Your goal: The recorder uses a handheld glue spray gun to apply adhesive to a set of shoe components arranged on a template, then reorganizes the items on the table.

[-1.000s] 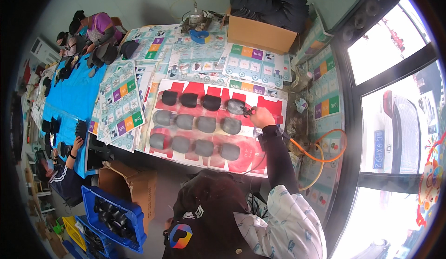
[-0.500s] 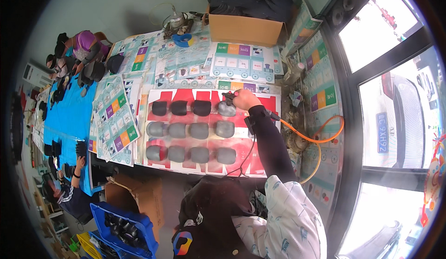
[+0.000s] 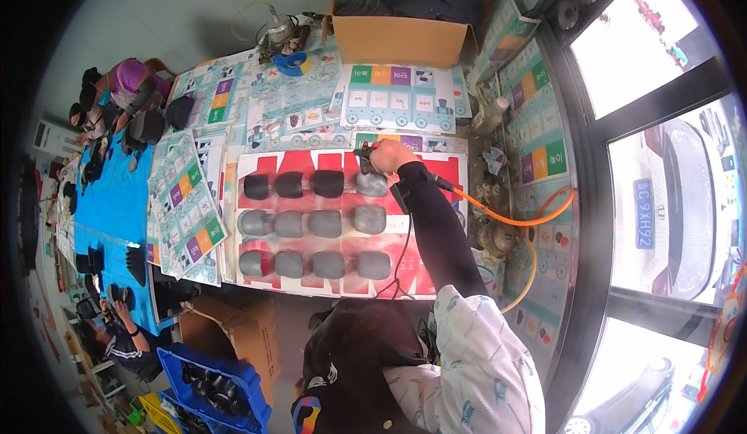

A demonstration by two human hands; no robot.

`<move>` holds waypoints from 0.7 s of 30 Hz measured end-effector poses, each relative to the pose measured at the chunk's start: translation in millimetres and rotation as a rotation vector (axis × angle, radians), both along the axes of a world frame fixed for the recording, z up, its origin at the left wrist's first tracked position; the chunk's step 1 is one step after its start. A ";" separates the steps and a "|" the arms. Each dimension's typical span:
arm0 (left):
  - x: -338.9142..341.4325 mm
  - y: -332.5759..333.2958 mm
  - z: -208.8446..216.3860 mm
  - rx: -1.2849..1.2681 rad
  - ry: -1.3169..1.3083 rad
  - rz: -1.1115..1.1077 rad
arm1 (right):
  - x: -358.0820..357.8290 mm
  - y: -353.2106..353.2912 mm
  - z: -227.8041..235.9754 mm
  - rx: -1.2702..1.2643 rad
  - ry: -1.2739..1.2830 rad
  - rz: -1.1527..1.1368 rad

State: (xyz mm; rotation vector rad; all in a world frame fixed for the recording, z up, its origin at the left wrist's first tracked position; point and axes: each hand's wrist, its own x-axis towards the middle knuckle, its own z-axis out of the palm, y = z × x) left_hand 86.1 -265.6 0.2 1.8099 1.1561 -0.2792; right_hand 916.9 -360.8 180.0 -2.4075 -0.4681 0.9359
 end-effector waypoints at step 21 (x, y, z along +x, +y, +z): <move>21.8 -10.0 3.3 0.018 -0.159 0.139 | 18.7 -13.6 -4.8 0.025 0.129 -0.133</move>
